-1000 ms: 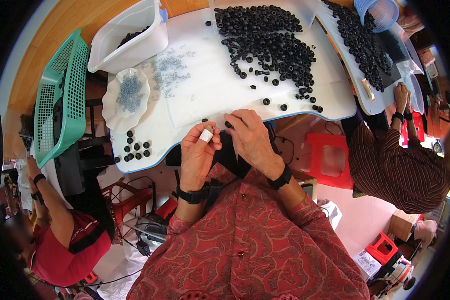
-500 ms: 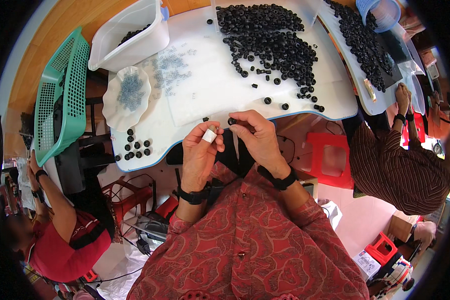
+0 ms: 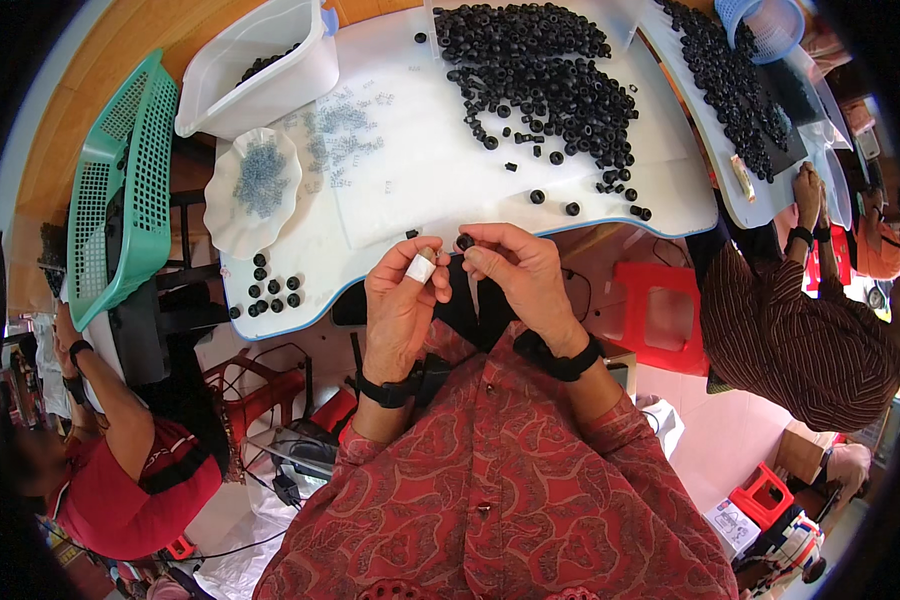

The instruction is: Sort small black manufacturing parts or components on a workbench table.

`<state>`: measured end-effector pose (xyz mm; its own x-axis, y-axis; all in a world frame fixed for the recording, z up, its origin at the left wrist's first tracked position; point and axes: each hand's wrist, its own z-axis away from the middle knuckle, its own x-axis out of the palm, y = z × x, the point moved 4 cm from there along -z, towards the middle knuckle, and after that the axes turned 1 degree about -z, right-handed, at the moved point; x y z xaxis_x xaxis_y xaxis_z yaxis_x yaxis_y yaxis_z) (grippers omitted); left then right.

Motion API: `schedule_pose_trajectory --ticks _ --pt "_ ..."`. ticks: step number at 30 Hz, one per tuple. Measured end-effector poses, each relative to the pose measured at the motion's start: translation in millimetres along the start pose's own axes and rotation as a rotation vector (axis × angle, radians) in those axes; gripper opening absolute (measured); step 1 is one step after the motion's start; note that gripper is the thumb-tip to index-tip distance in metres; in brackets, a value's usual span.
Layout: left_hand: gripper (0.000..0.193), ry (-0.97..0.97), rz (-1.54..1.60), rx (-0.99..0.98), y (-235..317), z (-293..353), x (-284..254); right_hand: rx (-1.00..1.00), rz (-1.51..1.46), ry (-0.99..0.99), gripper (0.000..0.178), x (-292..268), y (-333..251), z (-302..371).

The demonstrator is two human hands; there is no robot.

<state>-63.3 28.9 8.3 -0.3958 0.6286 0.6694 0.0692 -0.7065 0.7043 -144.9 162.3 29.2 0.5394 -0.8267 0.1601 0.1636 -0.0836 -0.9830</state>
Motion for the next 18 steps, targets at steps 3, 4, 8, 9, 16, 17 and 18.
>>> schedule_pose_trajectory --ticks 3,4,8,9,16,17,18 --pt "0.019 0.001 0.002 -0.010 -0.8 0.1 1.2 0.016 -0.034 -0.004 0.024 0.5 -0.1 0.7" --pt "0.019 0.000 0.006 -0.014 -1.2 -0.1 1.1 0.025 -0.040 -0.004 0.023 0.8 0.0 0.9" --pt "0.017 -0.009 0.029 -0.017 -2.5 -0.8 0.1 0.031 -0.041 -0.006 0.023 2.4 -1.2 1.5" --pt "0.017 -0.008 0.029 -0.018 -2.3 -0.7 0.1 0.025 -0.035 -0.006 0.024 3.3 -2.9 1.9" --pt "0.017 -0.008 0.007 -0.001 0.2 0.2 3.1 -0.068 0.071 0.015 0.024 8.9 -3.2 4.5" --pt "0.017 -0.010 -0.005 0.004 0.2 0.2 3.2 -0.068 0.071 0.015 0.024 8.9 -3.0 4.6" --pt "0.017 -0.010 -0.005 0.004 0.0 0.2 3.2 -0.089 0.119 0.023 0.023 8.8 -3.9 4.6"
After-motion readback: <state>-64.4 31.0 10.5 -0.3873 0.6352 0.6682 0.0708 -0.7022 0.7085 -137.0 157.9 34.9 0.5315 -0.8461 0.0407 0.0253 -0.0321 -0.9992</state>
